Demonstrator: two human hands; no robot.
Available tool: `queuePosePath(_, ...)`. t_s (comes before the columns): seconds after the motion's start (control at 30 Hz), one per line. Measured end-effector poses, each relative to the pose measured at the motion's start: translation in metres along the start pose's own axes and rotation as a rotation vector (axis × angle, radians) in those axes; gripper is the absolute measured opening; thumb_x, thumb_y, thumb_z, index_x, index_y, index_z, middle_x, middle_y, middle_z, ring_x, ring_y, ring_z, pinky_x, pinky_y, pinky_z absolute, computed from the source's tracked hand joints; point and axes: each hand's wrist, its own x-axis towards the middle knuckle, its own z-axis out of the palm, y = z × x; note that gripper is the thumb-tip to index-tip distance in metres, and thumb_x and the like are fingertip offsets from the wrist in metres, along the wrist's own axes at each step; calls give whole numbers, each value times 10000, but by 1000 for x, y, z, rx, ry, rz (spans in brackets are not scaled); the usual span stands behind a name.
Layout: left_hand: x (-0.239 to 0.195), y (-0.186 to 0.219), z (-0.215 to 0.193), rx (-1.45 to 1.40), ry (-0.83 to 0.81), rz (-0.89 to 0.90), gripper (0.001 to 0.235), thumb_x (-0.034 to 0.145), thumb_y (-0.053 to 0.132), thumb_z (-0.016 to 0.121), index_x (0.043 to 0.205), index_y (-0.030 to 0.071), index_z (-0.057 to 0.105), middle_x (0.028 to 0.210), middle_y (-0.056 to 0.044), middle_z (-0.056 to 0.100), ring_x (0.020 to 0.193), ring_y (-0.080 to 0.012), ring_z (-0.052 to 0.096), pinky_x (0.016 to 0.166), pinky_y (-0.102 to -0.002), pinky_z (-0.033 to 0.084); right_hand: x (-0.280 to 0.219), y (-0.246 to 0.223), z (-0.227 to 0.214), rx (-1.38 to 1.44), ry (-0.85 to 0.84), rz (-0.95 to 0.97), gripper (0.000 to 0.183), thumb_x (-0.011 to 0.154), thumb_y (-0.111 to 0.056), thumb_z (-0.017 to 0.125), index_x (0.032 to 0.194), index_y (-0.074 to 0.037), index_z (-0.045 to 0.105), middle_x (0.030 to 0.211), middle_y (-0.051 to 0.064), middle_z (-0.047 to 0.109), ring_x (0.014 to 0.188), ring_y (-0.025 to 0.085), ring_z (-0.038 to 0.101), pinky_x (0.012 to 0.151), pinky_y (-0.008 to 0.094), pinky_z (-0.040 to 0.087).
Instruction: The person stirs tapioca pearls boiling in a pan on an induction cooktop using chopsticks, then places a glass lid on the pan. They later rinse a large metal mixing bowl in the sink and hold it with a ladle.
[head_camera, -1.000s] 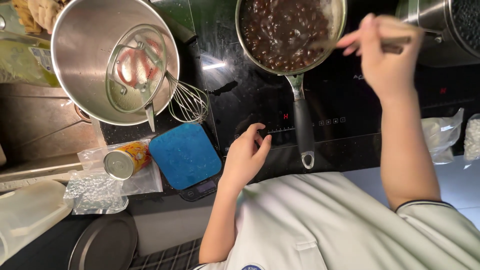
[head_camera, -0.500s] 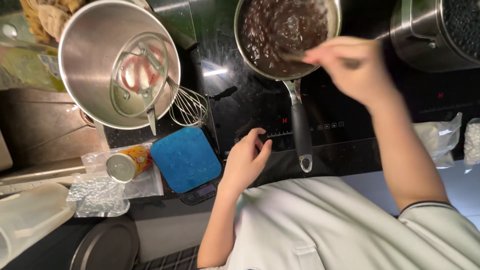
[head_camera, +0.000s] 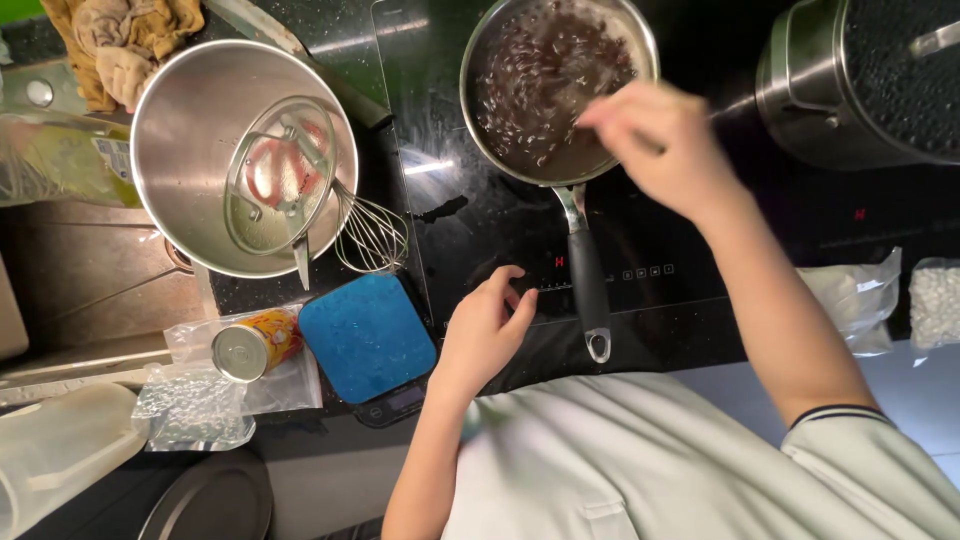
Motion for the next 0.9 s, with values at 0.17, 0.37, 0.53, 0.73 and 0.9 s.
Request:
queuePosePath(0.17,1,-3,0,-6,20,32,343,941,252,661,1195,23,637,769,-87,688,623,-230,656,609,-364,514,-8,29,-15,66,-12,137,207,1104,-53,592,1004,-19,770,952,105,730,844,182,704,765,304,589)
queuePosePath(0.37,-2,-2,-2,-6,17,3,348,935,254,660,1199,28,636,770,-84,690,621,-236,659,606,-368,514,-13,26,-10,97,-27,86,199,1125,-49,597,1022,2,760,1035,119,740,929,191,703,832,326,571)
queuePosePath(0.53,-7,-8,1,-38,58,-3,357,931,254,661,1209,30,635,782,-86,690,617,-237,657,603,-367,518,-9,31,2,50,121,151,266,1162,-62,581,980,-3,764,1028,115,745,869,182,703,782,312,576)
queuePosePath(0.73,-10,-4,-2,-3,42,4,350,939,256,664,1206,31,632,779,-83,693,632,-222,660,618,-361,520,-3,15,-3,58,59,205,253,1153,-65,593,982,4,767,984,119,746,887,195,703,819,330,573)
queuePosePath(0.9,-12,-2,-1,23,34,5,362,943,260,660,1224,35,624,794,-78,693,616,-222,641,608,-368,505,-14,28,3,57,24,-82,182,1094,-39,629,979,7,761,1039,121,746,940,218,732,880,326,592)
